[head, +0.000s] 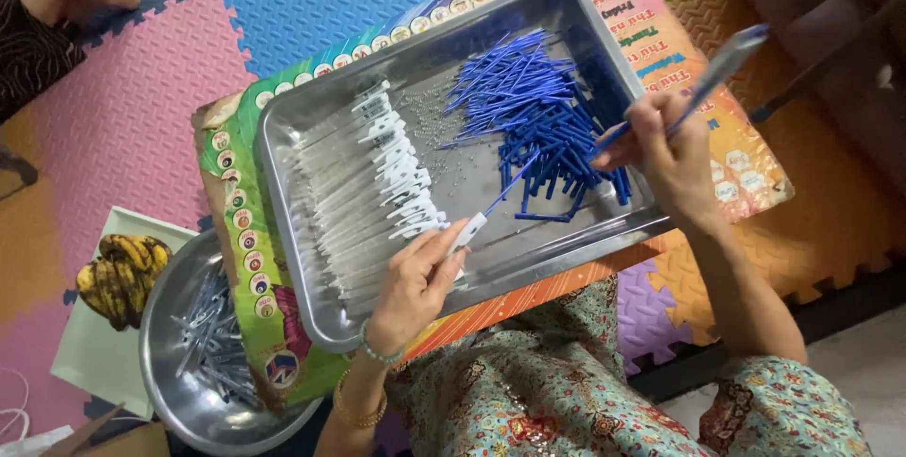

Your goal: The person assembles pens by inserting blue ink cartridges into white pen barrels. They pick up a barrel and a cartridge, insert the cartridge, and place the completed pen into a metal tray. This process is repeated continuously throughout the video.

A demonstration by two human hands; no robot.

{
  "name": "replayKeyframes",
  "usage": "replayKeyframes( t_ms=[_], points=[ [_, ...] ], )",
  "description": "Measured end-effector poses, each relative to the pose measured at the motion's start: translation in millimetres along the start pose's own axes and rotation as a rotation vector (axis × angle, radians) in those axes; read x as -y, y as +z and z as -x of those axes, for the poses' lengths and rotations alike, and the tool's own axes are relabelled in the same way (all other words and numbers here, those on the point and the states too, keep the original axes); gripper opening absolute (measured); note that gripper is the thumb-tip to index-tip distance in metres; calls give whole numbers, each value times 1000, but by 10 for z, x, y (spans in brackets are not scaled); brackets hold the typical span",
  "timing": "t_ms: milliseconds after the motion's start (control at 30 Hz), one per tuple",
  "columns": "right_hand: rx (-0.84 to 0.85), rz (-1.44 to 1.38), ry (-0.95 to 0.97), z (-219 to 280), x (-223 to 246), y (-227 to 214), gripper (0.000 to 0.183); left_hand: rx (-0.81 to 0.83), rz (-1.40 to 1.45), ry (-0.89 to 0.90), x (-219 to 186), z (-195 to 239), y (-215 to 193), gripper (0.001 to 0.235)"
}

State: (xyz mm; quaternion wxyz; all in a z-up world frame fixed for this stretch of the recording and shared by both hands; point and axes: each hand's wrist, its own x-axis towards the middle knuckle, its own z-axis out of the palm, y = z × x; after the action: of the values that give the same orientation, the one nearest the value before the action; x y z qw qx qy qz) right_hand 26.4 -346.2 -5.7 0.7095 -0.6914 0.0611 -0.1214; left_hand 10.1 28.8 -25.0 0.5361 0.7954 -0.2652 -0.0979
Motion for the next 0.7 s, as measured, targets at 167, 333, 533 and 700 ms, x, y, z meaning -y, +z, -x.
replayKeyframes(
  t_ms=[167, 333, 533, 700],
  points=[
    [40, 731, -307, 9, -88, -17, 20, 5, -137, 44, -59, -164, -170, 43],
    [278, 226, -177, 43, 196, 417, 47, 66, -388, 149, -390, -479, -349, 43],
    [451, -185, 167, -167, 193, 495, 27, 117, -685, 210, -546, -663, -472, 36],
    [250, 137, -3, -541, 4, 153, 25, -48, -1244, 239, 43, -900, -696, 11]
  ],
)
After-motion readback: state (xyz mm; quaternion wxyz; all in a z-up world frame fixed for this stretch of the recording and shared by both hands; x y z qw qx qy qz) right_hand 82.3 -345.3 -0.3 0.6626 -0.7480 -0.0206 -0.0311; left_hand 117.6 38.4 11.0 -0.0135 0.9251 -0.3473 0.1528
